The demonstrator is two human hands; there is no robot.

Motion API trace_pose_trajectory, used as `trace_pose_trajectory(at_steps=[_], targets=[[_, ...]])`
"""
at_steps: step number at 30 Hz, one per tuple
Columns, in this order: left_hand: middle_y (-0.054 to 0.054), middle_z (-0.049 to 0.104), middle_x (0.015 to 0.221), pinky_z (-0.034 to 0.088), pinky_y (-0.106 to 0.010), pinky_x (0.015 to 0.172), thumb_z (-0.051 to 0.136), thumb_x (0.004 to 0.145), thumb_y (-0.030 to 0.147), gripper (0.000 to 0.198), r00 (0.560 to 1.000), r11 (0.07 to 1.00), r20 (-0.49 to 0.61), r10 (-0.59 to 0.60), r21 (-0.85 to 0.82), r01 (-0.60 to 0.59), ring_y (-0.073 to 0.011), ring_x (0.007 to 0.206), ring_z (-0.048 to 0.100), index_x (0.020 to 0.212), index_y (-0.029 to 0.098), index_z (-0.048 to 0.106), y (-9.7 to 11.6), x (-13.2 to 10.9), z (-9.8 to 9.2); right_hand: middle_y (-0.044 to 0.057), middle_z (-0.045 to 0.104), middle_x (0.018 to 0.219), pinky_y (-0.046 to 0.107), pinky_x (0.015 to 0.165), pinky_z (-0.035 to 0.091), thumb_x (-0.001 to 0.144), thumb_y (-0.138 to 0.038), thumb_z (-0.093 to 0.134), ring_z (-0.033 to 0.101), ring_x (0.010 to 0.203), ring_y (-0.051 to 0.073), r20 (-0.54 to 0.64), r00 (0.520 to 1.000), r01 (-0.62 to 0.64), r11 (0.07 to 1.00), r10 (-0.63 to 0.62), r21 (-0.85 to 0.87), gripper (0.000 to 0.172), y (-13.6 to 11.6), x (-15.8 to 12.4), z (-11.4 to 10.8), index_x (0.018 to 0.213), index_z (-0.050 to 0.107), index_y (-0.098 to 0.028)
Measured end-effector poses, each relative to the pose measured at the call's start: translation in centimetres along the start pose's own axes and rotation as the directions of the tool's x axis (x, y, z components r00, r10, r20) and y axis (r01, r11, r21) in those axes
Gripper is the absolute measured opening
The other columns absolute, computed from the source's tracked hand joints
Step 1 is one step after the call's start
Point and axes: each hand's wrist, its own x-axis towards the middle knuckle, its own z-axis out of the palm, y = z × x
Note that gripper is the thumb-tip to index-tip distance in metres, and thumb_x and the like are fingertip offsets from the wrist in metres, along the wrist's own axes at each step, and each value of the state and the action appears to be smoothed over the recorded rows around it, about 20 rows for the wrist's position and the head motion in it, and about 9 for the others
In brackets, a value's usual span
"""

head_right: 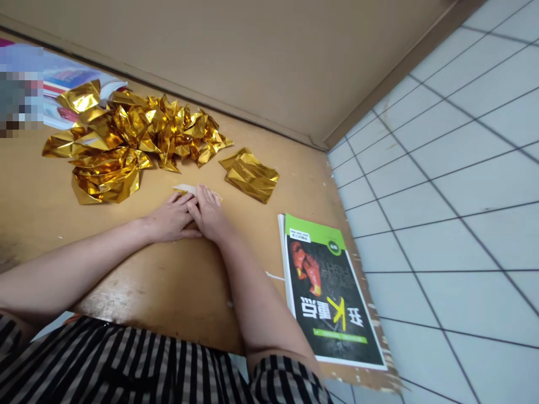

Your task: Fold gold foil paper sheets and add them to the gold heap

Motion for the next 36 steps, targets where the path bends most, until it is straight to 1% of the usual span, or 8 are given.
trace_pose_trajectory(at_steps=[4, 10, 13, 18, 22, 26, 31, 36], targets=[[-0.013, 0.043, 0.150, 0.022, -0.048, 0.113, 0.049, 0.091, 0.059, 0.063, 1.000, 1.000, 0.017, -0.005, 0.006, 0.005, -0.0302, 0.138, 0.033, 0.141, 0.022, 0.047, 0.1, 0.0, 0.0, 0.014, 0.033, 0.157, 0.051, 0.120, 0.016, 0.095, -0.061, 0.024, 0.024, 0.147, 0.027, 0.026, 0.998, -0.050, 0.999, 0.049, 0.012, 0.073, 0.9, 0.6, 0.0, 0.152, 0.029, -0.016], [-0.014, 0.047, 0.147, 0.024, -0.053, 0.113, 0.050, 0.090, 0.060, 0.061, 1.000, 1.000, 0.011, 0.005, 0.011, -0.005, -0.0311, 0.137, 0.036, 0.138, 0.023, 0.051, 0.1, 0.0, -0.1, 0.011, 0.032, 0.158, 0.048, 0.121, 0.012, 0.096, -0.057, 0.021, 0.020, 0.149, 0.023, 0.037, 0.993, -0.114, 0.993, 0.115, -0.023, 0.068, 1.1, 1.4, -0.4, 0.151, 0.032, -0.018], [-0.015, 0.046, 0.148, 0.025, -0.053, 0.113, 0.053, 0.089, 0.059, 0.061, 1.000, 1.000, -0.007, 0.009, -0.004, -0.009, -0.0312, 0.138, 0.036, 0.138, 0.023, 0.051, 0.0, -0.1, -0.2, 0.010, 0.031, 0.158, 0.047, 0.121, 0.012, 0.097, -0.054, 0.021, 0.020, 0.149, 0.021, 0.035, 0.991, -0.124, 0.991, 0.126, -0.056, 0.064, 0.5, 1.4, -0.5, 0.151, 0.033, -0.020], [-0.013, 0.048, 0.147, 0.028, -0.051, 0.112, 0.054, 0.089, 0.056, 0.054, 0.999, 0.999, -0.026, 0.030, -0.029, -0.031, -0.0302, 0.137, 0.038, 0.133, 0.025, 0.057, -0.3, -0.4, -0.2, 0.013, 0.028, 0.159, 0.048, 0.120, 0.014, 0.099, -0.045, 0.021, 0.019, 0.149, 0.022, 0.035, 0.973, -0.222, 0.964, 0.229, -0.144, 0.061, -1.7, 1.0, -0.6, 0.150, 0.032, -0.013], [-0.013, 0.050, 0.145, 0.029, -0.048, 0.112, 0.054, 0.089, 0.055, 0.054, 0.997, 0.996, 0.026, 0.077, -0.046, -0.076, -0.0293, 0.137, 0.040, 0.133, 0.025, 0.057, -0.7, -1.1, -0.4, 0.016, 0.024, 0.160, 0.045, 0.121, 0.012, 0.100, -0.044, 0.021, 0.016, 0.150, 0.022, 0.042, 0.955, -0.284, 0.944, 0.294, -0.166, 0.063, -3.3, 0.3, -0.4, 0.151, 0.028, -0.007], [-0.015, 0.052, 0.143, 0.030, -0.049, 0.111, 0.058, 0.086, 0.056, 0.058, 0.989, 0.990, 0.074, 0.132, -0.054, -0.128, -0.0319, 0.133, 0.043, 0.132, 0.020, 0.058, -0.8, -1.4, -0.9, 0.015, 0.023, 0.160, 0.044, 0.121, 0.011, 0.100, -0.044, 0.019, 0.015, 0.150, 0.022, 0.040, 0.952, -0.292, 0.942, 0.303, -0.163, 0.064, -3.7, -0.2, 0.0, 0.151, 0.027, -0.006], [-0.010, 0.067, 0.124, 0.041, -0.040, 0.103, 0.057, 0.088, 0.045, 0.040, 0.990, 0.987, 0.017, 0.143, -0.072, -0.141, -0.0278, 0.119, 0.056, 0.119, 0.022, 0.068, -0.5, -0.8, -2.0, 0.011, 0.027, 0.159, 0.045, 0.120, 0.012, 0.100, -0.046, 0.015, 0.019, 0.149, 0.021, 0.023, 0.957, -0.286, 0.951, 0.291, -0.118, 0.064, -2.4, -0.2, 0.4, 0.151, 0.032, -0.012], [-0.005, 0.073, 0.107, 0.050, -0.035, 0.092, 0.054, 0.087, 0.029, 0.024, 0.998, 0.984, -0.056, 0.027, -0.176, -0.037, -0.0232, 0.103, 0.064, 0.101, 0.024, 0.074, -0.8, -0.5, -1.5, 0.010, 0.032, 0.158, 0.044, 0.120, 0.016, 0.099, -0.049, 0.016, 0.023, 0.148, 0.021, -0.011, 0.963, -0.270, 0.961, 0.270, -0.059, 0.064, -1.3, -0.1, 0.7, 0.150, 0.035, -0.015]])
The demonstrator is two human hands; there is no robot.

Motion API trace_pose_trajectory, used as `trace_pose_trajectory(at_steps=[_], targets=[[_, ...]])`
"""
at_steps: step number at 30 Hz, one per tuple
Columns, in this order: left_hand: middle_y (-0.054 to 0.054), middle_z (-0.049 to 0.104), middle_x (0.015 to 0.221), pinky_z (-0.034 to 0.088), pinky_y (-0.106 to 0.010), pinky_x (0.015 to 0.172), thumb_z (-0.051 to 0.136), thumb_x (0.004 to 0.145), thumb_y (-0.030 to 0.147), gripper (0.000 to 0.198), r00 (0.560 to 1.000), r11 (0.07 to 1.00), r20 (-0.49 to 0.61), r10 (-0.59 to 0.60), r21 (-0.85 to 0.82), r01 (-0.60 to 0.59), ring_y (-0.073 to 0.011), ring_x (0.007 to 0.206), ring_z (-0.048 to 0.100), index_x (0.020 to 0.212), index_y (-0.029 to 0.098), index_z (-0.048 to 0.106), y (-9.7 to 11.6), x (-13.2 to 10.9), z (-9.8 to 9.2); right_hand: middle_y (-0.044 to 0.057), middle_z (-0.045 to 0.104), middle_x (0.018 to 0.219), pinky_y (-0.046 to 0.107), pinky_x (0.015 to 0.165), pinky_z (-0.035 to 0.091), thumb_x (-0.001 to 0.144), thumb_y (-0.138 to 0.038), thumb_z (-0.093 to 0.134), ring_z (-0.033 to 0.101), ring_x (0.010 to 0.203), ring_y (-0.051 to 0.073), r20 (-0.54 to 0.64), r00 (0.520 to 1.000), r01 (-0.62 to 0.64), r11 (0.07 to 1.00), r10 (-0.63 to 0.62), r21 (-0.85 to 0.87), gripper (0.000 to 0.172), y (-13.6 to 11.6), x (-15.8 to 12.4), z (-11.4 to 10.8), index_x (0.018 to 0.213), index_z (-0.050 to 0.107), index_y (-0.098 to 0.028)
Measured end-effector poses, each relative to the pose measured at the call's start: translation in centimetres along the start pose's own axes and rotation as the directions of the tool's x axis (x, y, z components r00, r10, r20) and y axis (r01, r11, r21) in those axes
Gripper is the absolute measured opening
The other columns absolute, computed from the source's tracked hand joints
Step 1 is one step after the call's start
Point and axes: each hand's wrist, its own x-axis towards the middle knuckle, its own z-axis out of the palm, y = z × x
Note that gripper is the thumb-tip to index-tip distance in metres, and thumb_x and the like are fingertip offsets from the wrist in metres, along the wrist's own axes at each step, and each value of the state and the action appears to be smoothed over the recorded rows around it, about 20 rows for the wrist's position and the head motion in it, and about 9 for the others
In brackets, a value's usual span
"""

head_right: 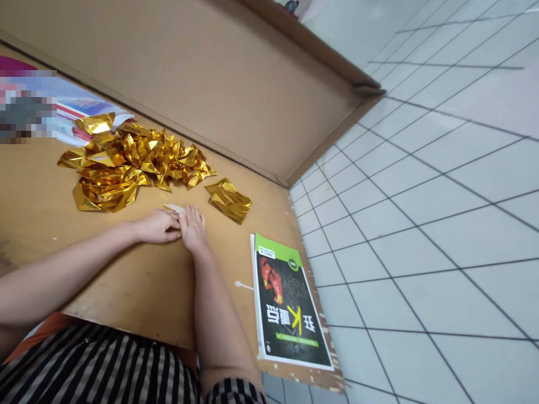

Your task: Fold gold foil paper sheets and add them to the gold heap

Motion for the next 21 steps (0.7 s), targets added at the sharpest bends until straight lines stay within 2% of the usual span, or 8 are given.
trace_pose_trajectory(at_steps=[3, 6, 8, 10, 14, 21], targets=[[-0.004, 0.072, 0.105, 0.051, -0.033, 0.092, 0.048, 0.086, 0.016, 0.029, 0.975, 0.989, -0.170, -0.142, -0.065, 0.133, -0.0201, 0.100, 0.065, 0.102, 0.022, 0.070, -1.1, 0.1, 1.1, 0.010, 0.034, 0.157, 0.044, 0.120, 0.017, 0.099, -0.048, 0.018, 0.024, 0.148, 0.021, -0.010, 1.000, 0.024, 1.000, -0.024, -0.012, 0.062, 0.2, 0.0, 0.2, 0.149, 0.037, -0.016], [-0.008, 0.070, 0.101, 0.053, -0.035, 0.088, 0.047, 0.085, 0.013, 0.027, 0.895, 0.952, -0.325, -0.306, -0.110, 0.285, -0.0219, 0.097, 0.064, 0.102, 0.018, 0.067, -2.3, 0.4, 2.0, 0.010, 0.035, 0.156, 0.045, 0.119, 0.018, 0.099, -0.049, 0.024, 0.026, 0.147, 0.022, -0.015, 0.999, 0.041, 0.998, -0.042, -0.054, 0.060, 0.1, 0.0, 0.2, 0.148, 0.039, -0.018], [-0.009, 0.068, 0.098, 0.054, -0.035, 0.085, 0.049, 0.083, 0.012, 0.024, 0.865, 0.942, -0.374, -0.334, -0.127, 0.309, -0.0226, 0.094, 0.063, 0.098, 0.017, 0.067, -2.9, 0.7, 2.4, 0.011, 0.036, 0.156, 0.045, 0.119, 0.019, 0.098, -0.047, 0.028, 0.028, 0.146, 0.023, -0.010, 0.999, 0.045, 0.995, -0.046, -0.088, 0.059, 0.0, -0.1, 0.2, 0.147, 0.040, -0.017], [-0.008, 0.066, 0.092, 0.054, -0.034, 0.082, 0.050, 0.081, 0.011, 0.021, 0.867, 0.949, -0.387, -0.314, -0.120, 0.291, -0.0218, 0.090, 0.063, 0.090, 0.017, 0.067, -3.2, 0.9, 2.6, 0.013, 0.036, 0.156, 0.045, 0.119, 0.020, 0.098, -0.045, 0.030, 0.028, 0.146, 0.023, -0.005, 0.999, 0.048, 0.993, -0.049, -0.109, 0.058, -0.2, -0.2, 0.1, 0.147, 0.040, -0.015], [-0.006, 0.063, 0.081, 0.053, -0.033, 0.078, 0.050, 0.082, 0.012, 0.020, 0.898, 0.965, -0.356, -0.258, -0.043, 0.260, -0.0211, 0.084, 0.060, 0.074, 0.018, 0.067, -3.2, 1.0, 2.7, 0.015, 0.033, 0.157, 0.047, 0.119, 0.019, 0.098, -0.045, 0.031, 0.026, 0.147, 0.024, 0.002, 0.998, 0.057, 0.992, -0.057, -0.115, 0.060, -0.4, -0.3, -0.1, 0.147, 0.038, -0.013], [-0.008, 0.066, 0.084, 0.051, -0.035, 0.080, 0.050, 0.088, 0.017, 0.023, 0.935, 0.975, -0.304, -0.181, 0.072, 0.212, -0.0224, 0.086, 0.059, 0.082, 0.017, 0.072, -3.4, 0.4, 1.9, 0.015, 0.034, 0.156, 0.047, 0.119, 0.019, 0.097, -0.044, 0.032, 0.026, 0.147, 0.024, 0.007, 0.998, 0.056, 0.991, -0.055, -0.124, 0.059, -0.4, -0.1, -0.1, 0.147, 0.039, -0.013]])
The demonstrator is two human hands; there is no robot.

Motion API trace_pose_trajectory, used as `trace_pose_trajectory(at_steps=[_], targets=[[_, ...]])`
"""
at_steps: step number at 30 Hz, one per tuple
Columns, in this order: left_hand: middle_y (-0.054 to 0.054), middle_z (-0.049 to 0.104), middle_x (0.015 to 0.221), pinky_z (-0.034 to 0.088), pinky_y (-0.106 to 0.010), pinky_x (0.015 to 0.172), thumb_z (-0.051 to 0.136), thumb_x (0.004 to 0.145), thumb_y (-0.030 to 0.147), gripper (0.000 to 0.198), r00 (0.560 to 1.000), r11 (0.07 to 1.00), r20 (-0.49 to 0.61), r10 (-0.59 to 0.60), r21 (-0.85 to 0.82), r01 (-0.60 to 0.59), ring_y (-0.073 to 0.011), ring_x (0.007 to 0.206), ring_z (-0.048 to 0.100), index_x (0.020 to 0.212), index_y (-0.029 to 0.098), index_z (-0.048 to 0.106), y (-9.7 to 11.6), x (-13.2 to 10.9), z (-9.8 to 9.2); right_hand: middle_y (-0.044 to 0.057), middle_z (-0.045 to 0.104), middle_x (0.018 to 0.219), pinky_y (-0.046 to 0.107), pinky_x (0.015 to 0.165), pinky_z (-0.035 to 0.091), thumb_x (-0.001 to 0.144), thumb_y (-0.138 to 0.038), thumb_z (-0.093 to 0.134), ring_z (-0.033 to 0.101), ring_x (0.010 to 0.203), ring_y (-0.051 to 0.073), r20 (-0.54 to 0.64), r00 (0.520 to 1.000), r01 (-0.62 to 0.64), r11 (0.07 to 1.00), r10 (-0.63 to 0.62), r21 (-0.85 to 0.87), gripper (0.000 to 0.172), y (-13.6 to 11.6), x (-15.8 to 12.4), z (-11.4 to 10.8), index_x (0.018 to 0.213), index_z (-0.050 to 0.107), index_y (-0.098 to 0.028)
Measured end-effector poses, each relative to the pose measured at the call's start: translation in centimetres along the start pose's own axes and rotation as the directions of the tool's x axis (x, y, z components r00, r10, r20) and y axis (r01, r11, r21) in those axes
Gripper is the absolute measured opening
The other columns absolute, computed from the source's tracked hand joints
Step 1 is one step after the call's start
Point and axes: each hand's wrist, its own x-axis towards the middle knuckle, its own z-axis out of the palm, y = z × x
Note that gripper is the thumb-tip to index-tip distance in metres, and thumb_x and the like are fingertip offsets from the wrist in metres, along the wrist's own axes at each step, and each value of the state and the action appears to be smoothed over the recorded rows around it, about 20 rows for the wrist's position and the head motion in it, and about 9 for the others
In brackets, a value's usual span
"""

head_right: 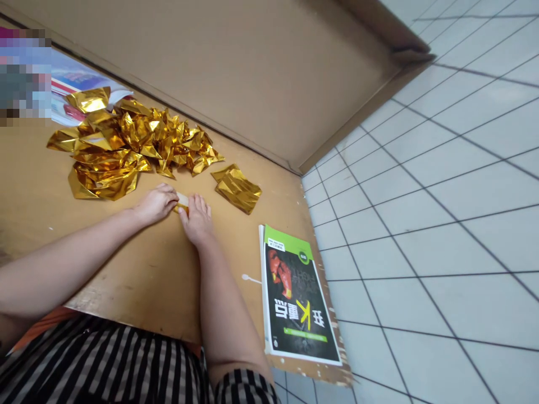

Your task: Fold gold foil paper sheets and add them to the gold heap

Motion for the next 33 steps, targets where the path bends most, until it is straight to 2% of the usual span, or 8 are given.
trace_pose_trajectory(at_steps=[6, 10, 13, 17, 23, 28, 31, 33], targets=[[-0.010, 0.065, 0.083, 0.051, -0.035, 0.081, 0.049, 0.091, 0.023, 0.027, 0.998, 0.991, 0.050, 0.027, 0.132, -0.033, -0.0235, 0.087, 0.059, 0.081, 0.015, 0.073, 0.4, -0.2, -0.8, 0.014, 0.035, 0.156, 0.048, 0.118, 0.020, 0.097, -0.047, 0.031, 0.028, 0.146, 0.025, -0.025, 1.000, 0.015, 1.000, -0.015, -0.001, 0.059, 0.4, 0.1, 0.4, 0.146, 0.040, -0.015], [-0.011, 0.064, 0.084, 0.051, -0.035, 0.083, 0.050, 0.092, 0.025, 0.027, 0.998, 0.987, 0.053, 0.029, 0.156, -0.037, -0.0239, 0.089, 0.058, 0.083, 0.015, 0.073, 0.8, -0.3, -0.8, 0.014, 0.036, 0.155, 0.048, 0.118, 0.020, 0.097, -0.051, 0.030, 0.028, 0.146, 0.025, -0.051, 0.998, 0.034, 0.999, -0.032, 0.042, 0.061, 0.7, 0.2, 0.7, 0.146, 0.041, -0.016], [-0.011, 0.064, 0.087, 0.051, -0.036, 0.084, 0.052, 0.091, 0.028, 0.025, 0.997, 0.991, 0.064, 0.031, 0.126, -0.039, -0.0240, 0.091, 0.058, 0.085, 0.015, 0.072, 0.6, -0.4, -0.8, 0.013, 0.038, 0.155, 0.048, 0.119, 0.019, 0.096, -0.050, 0.030, 0.029, 0.146, 0.025, -0.081, 0.996, 0.038, 0.993, -0.029, 0.109, 0.061, 1.1, 0.3, 0.9, 0.145, 0.043, -0.016], [-0.010, 0.064, 0.096, 0.051, -0.037, 0.086, 0.059, 0.087, 0.032, 0.021, 0.995, 1.000, 0.095, 0.008, 0.014, -0.009, -0.0250, 0.096, 0.058, 0.092, 0.015, 0.070, -0.1, -0.6, -1.0, 0.013, 0.045, 0.151, 0.048, 0.118, 0.023, 0.095, -0.040, 0.031, 0.035, 0.143, 0.024, -0.185, 0.982, 0.026, 0.965, 0.024, 0.260, 0.056, 2.0, 0.5, 1.1, 0.143, 0.046, -0.015], [-0.009, 0.063, 0.101, 0.049, -0.040, 0.091, 0.069, 0.080, 0.037, 0.032, 0.996, 0.993, 0.085, 0.012, -0.119, -0.002, -0.0262, 0.099, 0.058, 0.104, 0.016, 0.067, -0.9, -0.7, -1.2, 0.010, 0.056, 0.141, 0.047, 0.116, 0.029, 0.087, -0.030, 0.042, 0.047, 0.134, 0.023, -0.322, 0.939, 0.032, 0.903, 0.119, 0.428, 0.051, 3.4, 0.5, 1.2, 0.135, 0.055, -0.016], [-0.009, 0.063, 0.099, 0.049, -0.040, 0.091, 0.061, 0.086, 0.038, 0.027, 0.994, 0.995, 0.099, 0.041, -0.097, -0.031, -0.0264, 0.100, 0.057, 0.102, 0.017, 0.068, -0.7, -0.7, -1.5, 0.011, 0.060, 0.137, 0.046, 0.112, 0.034, 0.085, -0.036, 0.045, 0.050, 0.130, 0.024, -0.329, 0.930, 0.048, 0.831, 0.165, 0.554, 0.051, 3.3, 0.2, 0.9, 0.130, 0.059, -0.016], [-0.011, 0.063, 0.098, 0.049, -0.040, 0.091, 0.051, 0.091, 0.032, 0.025, 0.993, 0.995, 0.103, 0.050, -0.087, -0.041, -0.0256, 0.099, 0.057, 0.099, 0.016, 0.069, -0.5, -0.7, -1.6, 0.010, 0.062, 0.133, 0.044, 0.108, 0.039, 0.079, -0.028, 0.041, 0.053, 0.125, 0.023, -0.383, 0.906, 0.099, 0.791, 0.179, 0.604, 0.050, 3.9, 0.0, 0.3, 0.123, 0.062, -0.016], [-0.010, 0.063, 0.096, 0.049, -0.039, 0.090, 0.048, 0.092, 0.029, 0.025, 0.992, 0.995, 0.109, 0.060, -0.080, -0.052, -0.0248, 0.098, 0.057, 0.098, 0.016, 0.069, -0.5, -0.7, -1.6, 0.009, 0.067, 0.122, 0.042, 0.102, 0.044, 0.070, -0.024, 0.041, 0.059, 0.114, 0.023, -0.437, 0.877, 0.121, 0.788, 0.200, 0.603, 0.051, 4.6, -0.2, -0.2, 0.116, 0.064, -0.017]])
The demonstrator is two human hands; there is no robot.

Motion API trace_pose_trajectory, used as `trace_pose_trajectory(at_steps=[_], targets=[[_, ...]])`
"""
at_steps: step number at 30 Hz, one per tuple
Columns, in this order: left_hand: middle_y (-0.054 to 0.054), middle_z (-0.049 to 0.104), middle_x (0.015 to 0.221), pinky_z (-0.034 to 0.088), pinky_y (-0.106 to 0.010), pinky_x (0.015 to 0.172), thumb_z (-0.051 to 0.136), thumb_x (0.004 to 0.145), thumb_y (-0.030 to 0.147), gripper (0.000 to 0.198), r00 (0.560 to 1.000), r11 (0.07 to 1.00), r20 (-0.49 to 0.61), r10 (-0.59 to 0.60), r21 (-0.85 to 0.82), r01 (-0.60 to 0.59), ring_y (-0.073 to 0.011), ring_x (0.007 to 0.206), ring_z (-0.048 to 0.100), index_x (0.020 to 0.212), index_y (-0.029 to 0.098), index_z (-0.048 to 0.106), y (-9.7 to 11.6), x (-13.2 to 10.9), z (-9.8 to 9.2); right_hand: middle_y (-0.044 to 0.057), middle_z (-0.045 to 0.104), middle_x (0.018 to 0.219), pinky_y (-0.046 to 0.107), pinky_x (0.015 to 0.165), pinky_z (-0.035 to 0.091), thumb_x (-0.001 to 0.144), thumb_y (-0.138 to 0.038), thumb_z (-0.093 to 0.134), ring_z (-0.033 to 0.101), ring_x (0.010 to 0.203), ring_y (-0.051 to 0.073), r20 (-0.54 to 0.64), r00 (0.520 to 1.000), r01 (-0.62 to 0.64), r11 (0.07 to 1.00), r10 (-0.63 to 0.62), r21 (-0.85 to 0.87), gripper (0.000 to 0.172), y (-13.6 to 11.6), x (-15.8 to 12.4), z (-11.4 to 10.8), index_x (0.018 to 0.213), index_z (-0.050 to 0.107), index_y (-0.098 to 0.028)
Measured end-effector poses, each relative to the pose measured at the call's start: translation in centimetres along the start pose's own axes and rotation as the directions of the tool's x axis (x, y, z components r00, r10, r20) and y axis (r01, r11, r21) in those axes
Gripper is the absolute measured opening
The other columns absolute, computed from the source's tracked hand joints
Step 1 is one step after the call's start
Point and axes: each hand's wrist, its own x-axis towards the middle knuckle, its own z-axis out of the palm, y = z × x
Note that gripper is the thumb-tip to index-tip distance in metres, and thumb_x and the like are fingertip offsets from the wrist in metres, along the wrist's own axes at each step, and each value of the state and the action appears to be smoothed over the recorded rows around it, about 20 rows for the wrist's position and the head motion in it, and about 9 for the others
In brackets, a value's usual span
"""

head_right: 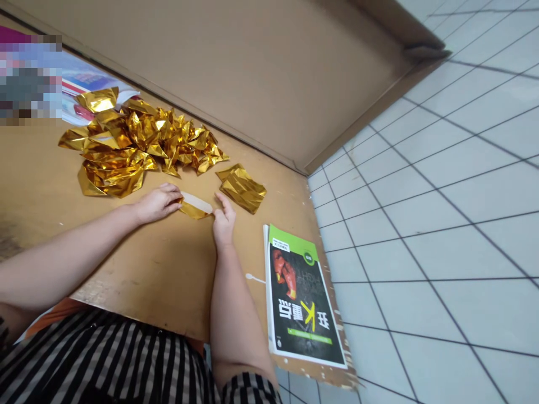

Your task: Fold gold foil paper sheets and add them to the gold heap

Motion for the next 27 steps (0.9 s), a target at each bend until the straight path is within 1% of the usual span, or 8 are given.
trace_pose_trajectory(at_steps=[2, 4, 7, 10, 14, 19, 23, 27], targets=[[-0.010, 0.063, 0.095, 0.050, -0.038, 0.089, 0.048, 0.092, 0.026, 0.023, 1.000, 1.000, 0.003, 0.008, 0.012, -0.008, -0.0243, 0.097, 0.057, 0.096, 0.016, 0.069, 0.0, 0.0, 0.1, 0.008, 0.069, 0.103, 0.040, 0.092, 0.049, 0.063, -0.022, 0.043, 0.062, 0.097, 0.022, -0.061, 0.998, -0.004, 1.000, 0.002, -0.029, 0.048, 0.2, 0.2, -0.7, 0.105, 0.065, -0.017], [-0.010, 0.063, 0.095, 0.050, -0.038, 0.088, 0.050, 0.090, 0.025, 0.021, 1.000, 1.000, 0.003, 0.005, 0.026, -0.005, -0.0247, 0.097, 0.057, 0.095, 0.016, 0.069, 0.0, 0.1, 0.2, 0.004, 0.065, 0.085, 0.036, 0.080, 0.051, 0.059, -0.022, 0.046, 0.059, 0.079, 0.019, -0.069, 0.997, -0.022, 0.998, 0.018, -0.054, 0.041, 0.2, 0.2, -1.0, 0.096, 0.064, -0.018], [-0.011, 0.062, 0.097, 0.050, -0.039, 0.089, 0.052, 0.089, 0.024, 0.020, 1.000, 0.999, -0.002, -0.002, 0.044, 0.002, -0.0258, 0.098, 0.056, 0.094, 0.015, 0.069, 0.2, 0.1, 0.2, -0.003, 0.057, 0.070, 0.029, 0.064, 0.048, 0.059, -0.022, 0.050, 0.051, 0.061, 0.014, 0.025, 0.998, -0.054, 0.997, 0.055, -0.052, 0.032, -0.2, -0.1, -0.6, 0.089, 0.061, -0.020], [-0.011, 0.062, 0.098, 0.049, -0.040, 0.089, 0.053, 0.088, 0.023, 0.019, 1.000, 0.999, -0.013, 0.003, 0.050, -0.003, -0.0260, 0.098, 0.056, 0.093, 0.016, 0.070, 0.4, 0.2, 0.1, -0.006, 0.052, 0.063, 0.027, 0.057, 0.045, 0.065, -0.023, 0.053, 0.048, 0.054, 0.013, 0.101, 0.991, -0.081, 0.993, 0.090, -0.089, 0.023, -0.8, -0.4, 0.3, 0.087, 0.059, -0.021], [-0.011, 0.062, 0.095, 0.049, -0.039, 0.088, 0.051, 0.090, 0.024, 0.021, 1.000, 1.000, 0.000, 0.007, 0.025, -0.007, -0.0253, 0.096, 0.056, 0.090, 0.016, 0.071, 0.4, 0.2, 0.2, -0.005, 0.053, 0.063, 0.028, 0.061, 0.047, 0.071, -0.025, 0.055, 0.051, 0.057, 0.015, 0.144, 0.986, -0.053, 0.973, 0.086, -0.223, 0.015, -1.1, -0.6, 1.1, 0.085, 0.059, -0.022], [-0.009, 0.063, 0.091, 0.050, -0.036, 0.086, 0.049, 0.091, 0.023, 0.024, 1.000, 0.998, 0.018, 0.014, 0.055, -0.015, -0.0233, 0.093, 0.058, 0.088, 0.017, 0.072, 0.3, 0.2, 0.4, 0.002, 0.061, 0.077, 0.034, 0.078, 0.049, 0.075, -0.023, 0.054, 0.059, 0.076, 0.020, 0.202, 0.979, 0.062, 0.907, 0.026, -0.417, 0.015, -1.7, -0.7, 1.2, 0.088, 0.062, -0.021], [-0.011, 0.065, 0.093, 0.050, -0.036, 0.084, 0.047, 0.092, 0.024, 0.026, 0.998, 0.994, 0.062, -0.017, 0.111, 0.010, -0.0249, 0.095, 0.059, 0.089, 0.015, 0.072, 0.7, 0.2, 0.3, 0.006, 0.064, 0.087, 0.035, 0.085, 0.047, 0.080, -0.020, 0.051, 0.060, 0.087, 0.022, 0.267, 0.963, 0.108, 0.859, 0.034, -0.500, 0.021, -2.1, -0.7, 1.2, 0.095, 0.065, -0.018], [-0.012, 0.066, 0.097, 0.050, -0.037, 0.086, 0.049, 0.092, 0.024, 0.025, 0.996, 0.994, 0.073, -0.052, 0.100, 0.045, -0.0262, 0.099, 0.060, 0.093, 0.015, 0.072, 0.7, 0.2, 0.1, 0.010, 0.064, 0.099, 0.037, 0.090, 0.045, 0.084, -0.019, 0.047, 0.058, 0.096, 0.024, 0.319, 0.947, 0.165, 0.814, 0.025, -0.556, 0.033, -2.2, -0.8, 1.2, 0.112, 0.065, -0.017]])
